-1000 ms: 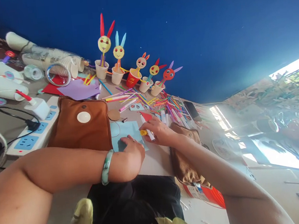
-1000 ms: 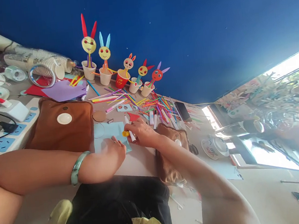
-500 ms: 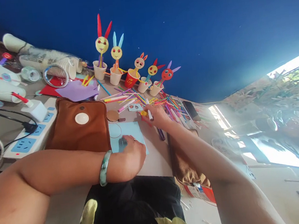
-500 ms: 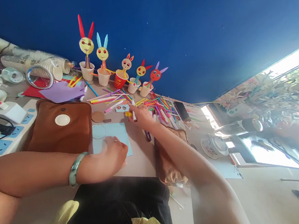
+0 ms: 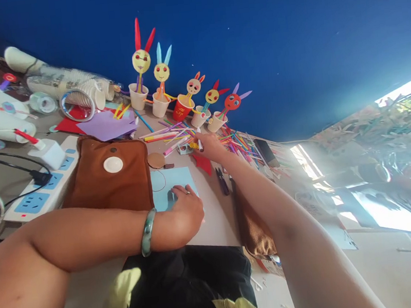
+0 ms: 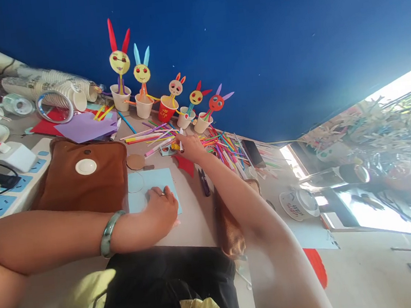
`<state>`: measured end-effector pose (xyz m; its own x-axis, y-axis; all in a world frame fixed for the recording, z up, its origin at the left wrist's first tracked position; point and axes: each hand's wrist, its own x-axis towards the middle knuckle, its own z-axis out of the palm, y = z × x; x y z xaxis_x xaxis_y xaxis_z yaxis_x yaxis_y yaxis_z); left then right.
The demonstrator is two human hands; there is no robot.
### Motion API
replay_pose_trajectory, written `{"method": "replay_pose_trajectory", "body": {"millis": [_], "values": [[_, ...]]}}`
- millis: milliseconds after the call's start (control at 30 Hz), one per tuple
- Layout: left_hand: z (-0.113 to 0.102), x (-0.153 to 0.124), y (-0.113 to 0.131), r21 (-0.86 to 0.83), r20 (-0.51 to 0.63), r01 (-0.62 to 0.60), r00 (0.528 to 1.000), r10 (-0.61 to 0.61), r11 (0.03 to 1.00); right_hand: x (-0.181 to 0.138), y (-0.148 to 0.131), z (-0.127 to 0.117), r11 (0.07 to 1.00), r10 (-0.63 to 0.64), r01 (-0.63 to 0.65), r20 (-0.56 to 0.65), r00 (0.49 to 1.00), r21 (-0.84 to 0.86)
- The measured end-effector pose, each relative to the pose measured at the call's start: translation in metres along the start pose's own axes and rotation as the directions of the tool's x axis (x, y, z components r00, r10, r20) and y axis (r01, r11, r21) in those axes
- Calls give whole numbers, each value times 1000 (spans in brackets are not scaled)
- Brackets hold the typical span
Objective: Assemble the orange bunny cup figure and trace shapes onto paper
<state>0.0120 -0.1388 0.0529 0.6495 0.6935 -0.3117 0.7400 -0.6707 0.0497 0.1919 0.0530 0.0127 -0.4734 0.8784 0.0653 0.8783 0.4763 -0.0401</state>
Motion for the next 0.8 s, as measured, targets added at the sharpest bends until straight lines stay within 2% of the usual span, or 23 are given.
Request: {"method": "replay_pose_trajectory", "body": {"millis": [167, 300, 400, 500, 600, 800], "values": [[0, 2, -1, 39, -36, -20, 999, 22, 999, 4, 2, 8, 998, 24, -26, -49, 999, -49], [3, 2, 1, 71, -51, -87, 995, 90, 994, -6, -6, -2, 997, 57, -60, -68, 996, -47], [11, 5, 4, 38, -28, -99, 995, 100, 994, -31, -18, -17, 997, 56, -61, -127, 990, -36], [21, 8, 6, 30, -30, -45, 999, 46, 999, -69, -31, -28, 998, 41, -47, -135, 990, -46], [26, 7, 6, 94, -73, -20, 997, 27, 995, -106, -45, -31, 997, 21, -28, -91, 996, -73], [24, -4, 9, 107, -99, -116, 987, 127, 987, -151, -65, -35, 1000, 21, -21, 43, 999, -3]]}}
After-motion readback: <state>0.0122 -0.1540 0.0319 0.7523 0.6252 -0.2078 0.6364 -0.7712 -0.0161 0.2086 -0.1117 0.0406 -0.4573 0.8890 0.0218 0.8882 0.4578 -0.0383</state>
